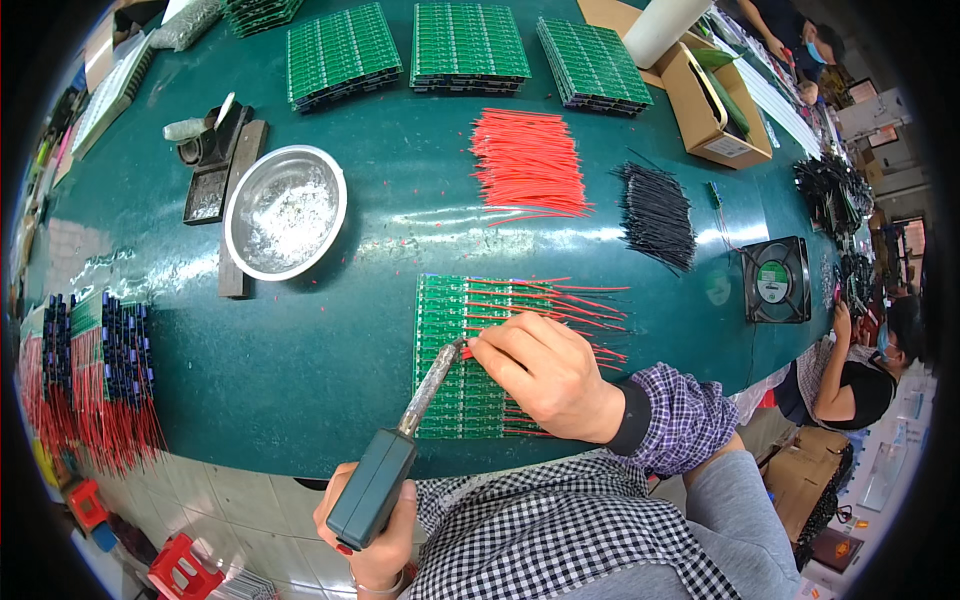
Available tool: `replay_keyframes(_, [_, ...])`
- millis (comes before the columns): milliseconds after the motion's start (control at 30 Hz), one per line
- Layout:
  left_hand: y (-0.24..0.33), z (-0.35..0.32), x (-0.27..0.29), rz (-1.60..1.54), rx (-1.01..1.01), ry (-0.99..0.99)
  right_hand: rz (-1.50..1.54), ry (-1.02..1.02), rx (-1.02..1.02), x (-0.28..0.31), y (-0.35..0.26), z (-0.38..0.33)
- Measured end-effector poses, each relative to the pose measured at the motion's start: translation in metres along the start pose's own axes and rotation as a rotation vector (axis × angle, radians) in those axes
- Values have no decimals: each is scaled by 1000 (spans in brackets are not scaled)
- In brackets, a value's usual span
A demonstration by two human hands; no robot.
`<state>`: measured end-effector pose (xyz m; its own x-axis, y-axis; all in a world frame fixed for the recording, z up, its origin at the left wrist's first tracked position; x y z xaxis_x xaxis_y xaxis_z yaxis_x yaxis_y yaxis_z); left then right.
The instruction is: The person solders wires onto circuit boards using a soldering iron.
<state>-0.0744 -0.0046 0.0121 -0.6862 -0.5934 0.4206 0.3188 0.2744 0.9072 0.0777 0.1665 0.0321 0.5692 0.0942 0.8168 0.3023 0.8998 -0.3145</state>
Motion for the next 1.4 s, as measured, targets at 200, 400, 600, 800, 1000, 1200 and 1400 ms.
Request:
replay_keyframes(200, [-15,-7,7,-30,83,43,-2,-6,0,0,0,1])
replay_keyframes(400, [-3,-11,35,-63,-205,192,-22,-4,4,-1,-2,0])
replay_keyframes(600, [28,32,55,-54,-312,495,-19,10,4,2,-2,-3])
replay_keyframes(800, [-16,20,36,-194,-129,316,17,65,-11,11,-7,-7])
replay_keyframes(1000, [-27,-24,22,-120,60,248,24,54,-9,6,-6,-9])
replay_keyframes(1200, [-6,-9,8,-79,70,37,5,53,2,6,-7,-9])
replay_keyframes(1400, [-3,-10,5,-37,-24,28,7,46,-4,5,-8,-10])
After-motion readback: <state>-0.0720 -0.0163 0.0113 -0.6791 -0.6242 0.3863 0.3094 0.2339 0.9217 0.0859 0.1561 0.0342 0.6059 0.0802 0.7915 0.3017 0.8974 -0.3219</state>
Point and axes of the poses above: each hand's wrist, its own z-axis towards the middle knuckle, its own x-axis out of the back of the hand, y = z × x, the point moved 9 cm from there along z, towards the middle knuckle
